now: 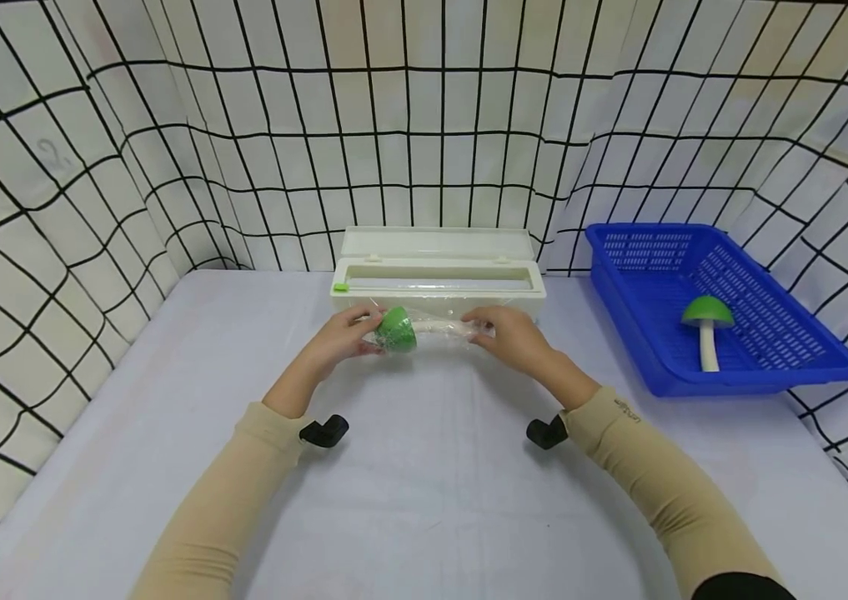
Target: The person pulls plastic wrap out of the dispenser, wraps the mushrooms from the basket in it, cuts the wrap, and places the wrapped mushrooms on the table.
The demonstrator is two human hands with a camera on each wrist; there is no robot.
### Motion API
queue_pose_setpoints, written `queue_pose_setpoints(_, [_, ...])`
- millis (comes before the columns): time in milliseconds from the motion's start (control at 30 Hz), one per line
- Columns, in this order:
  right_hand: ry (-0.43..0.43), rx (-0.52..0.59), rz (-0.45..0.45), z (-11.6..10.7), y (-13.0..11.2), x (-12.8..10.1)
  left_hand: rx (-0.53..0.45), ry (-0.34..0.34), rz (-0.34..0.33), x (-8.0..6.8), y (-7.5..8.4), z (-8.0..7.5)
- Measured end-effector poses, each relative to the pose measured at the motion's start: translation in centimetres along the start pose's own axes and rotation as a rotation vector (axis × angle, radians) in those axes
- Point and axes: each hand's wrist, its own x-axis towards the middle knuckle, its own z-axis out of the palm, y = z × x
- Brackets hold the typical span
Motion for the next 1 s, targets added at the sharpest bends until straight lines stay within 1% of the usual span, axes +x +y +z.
queue_pose_setpoints(100, [-0.021, 0.01, 0.007, -0.1, 0.1, 0.3, 0.024, 0.038, 0.001, -0.1, -0.3, -0.1])
queue_pose_setpoints(200, [-0.034, 0.029, 0.013, -0.3, 0.1, 0.6, 0.045, 0.075, -0.018, -0.2, -0.3, -0.1])
queue_pose_setpoints(367, [-0.046, 0.059, 0.023, -0.4, 0.4, 1.0, -0.004, 0.113, -0.059, 0.1, -0.4, -0.1])
queue_pose_setpoints(500, [-0.056, 0.1, 0.037, -0.3, 0.6, 1.2, -0.029, 0.13, -0.064, 0.4, -0.6, 0.0])
queue_pose_setpoints(700, [-0.078, 0.141, 0.057, -0.1, 0.8, 1.4, -0.023, 0.154, -0.082, 0.6, -0.9, 0.1])
queue_pose_setpoints(867, [-0.109, 0.145, 0.06, 0.2, 1.2, 1.5, 0.032, 0.172, -0.084, 0.8, -1.1, -0.1])
queue_pose_setpoints(1000, [-0.122, 0.145, 0.065, 0.4, 1.6, 1.5, 0.075, 0.171, -0.083, 1.0, -1.2, -0.2])
